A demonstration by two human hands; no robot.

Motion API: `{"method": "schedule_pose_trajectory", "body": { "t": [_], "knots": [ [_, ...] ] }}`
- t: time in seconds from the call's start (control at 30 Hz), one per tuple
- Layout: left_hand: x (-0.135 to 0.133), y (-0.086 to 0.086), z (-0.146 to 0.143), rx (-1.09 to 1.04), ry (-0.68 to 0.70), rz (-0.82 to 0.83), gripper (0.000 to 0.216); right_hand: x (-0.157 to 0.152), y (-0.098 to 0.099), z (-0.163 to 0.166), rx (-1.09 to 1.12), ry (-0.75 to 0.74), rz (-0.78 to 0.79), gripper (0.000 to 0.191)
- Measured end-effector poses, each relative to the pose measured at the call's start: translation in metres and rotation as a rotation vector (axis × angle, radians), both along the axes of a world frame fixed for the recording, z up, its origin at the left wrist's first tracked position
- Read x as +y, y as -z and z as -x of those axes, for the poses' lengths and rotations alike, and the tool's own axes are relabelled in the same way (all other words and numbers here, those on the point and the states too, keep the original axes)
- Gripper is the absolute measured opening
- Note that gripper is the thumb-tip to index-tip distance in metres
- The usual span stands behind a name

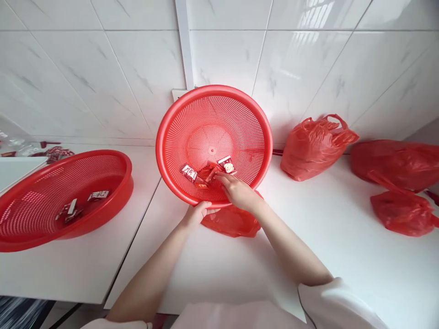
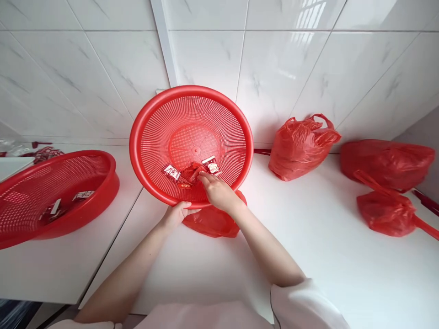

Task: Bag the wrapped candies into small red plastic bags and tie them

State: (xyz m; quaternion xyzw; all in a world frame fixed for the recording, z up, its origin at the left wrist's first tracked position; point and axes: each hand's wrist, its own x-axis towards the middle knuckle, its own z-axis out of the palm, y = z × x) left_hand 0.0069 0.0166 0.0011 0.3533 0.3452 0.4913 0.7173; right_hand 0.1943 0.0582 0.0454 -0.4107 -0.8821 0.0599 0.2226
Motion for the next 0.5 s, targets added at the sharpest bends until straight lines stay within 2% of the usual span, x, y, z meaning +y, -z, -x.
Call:
{"method": "schedule_pose_trajectory", "body": {
  "t": [0.13, 0.27, 0.43, 0.5],
  "knots": [
    [-0.009, 0.001, -0.01, 0.027, 0.06, -0.002, 0.041, 0.009, 0.016, 0.011, -0.12, 0.025, -0.15, 0.055],
    [-0.013, 0.0, -0.016, 0.02, 0.08, 0.062, 0.04, 0.016, 0.018, 0.009, -0.148, 0.085, -0.214, 0.046],
    [-0.013, 0.001, -0.016, 0.014, 0.063, 0.098, 0.039, 0.018, 0.016, 0.006, -0.123, 0.11, -0.141, 0.04],
    [-0.013, 0.001, -0.015, 0.011, 0.066, 0.098, 0.04, 0.017, 0.015, 0.006, -0.042, 0.13, -0.085, 0.038]
  ]
}}
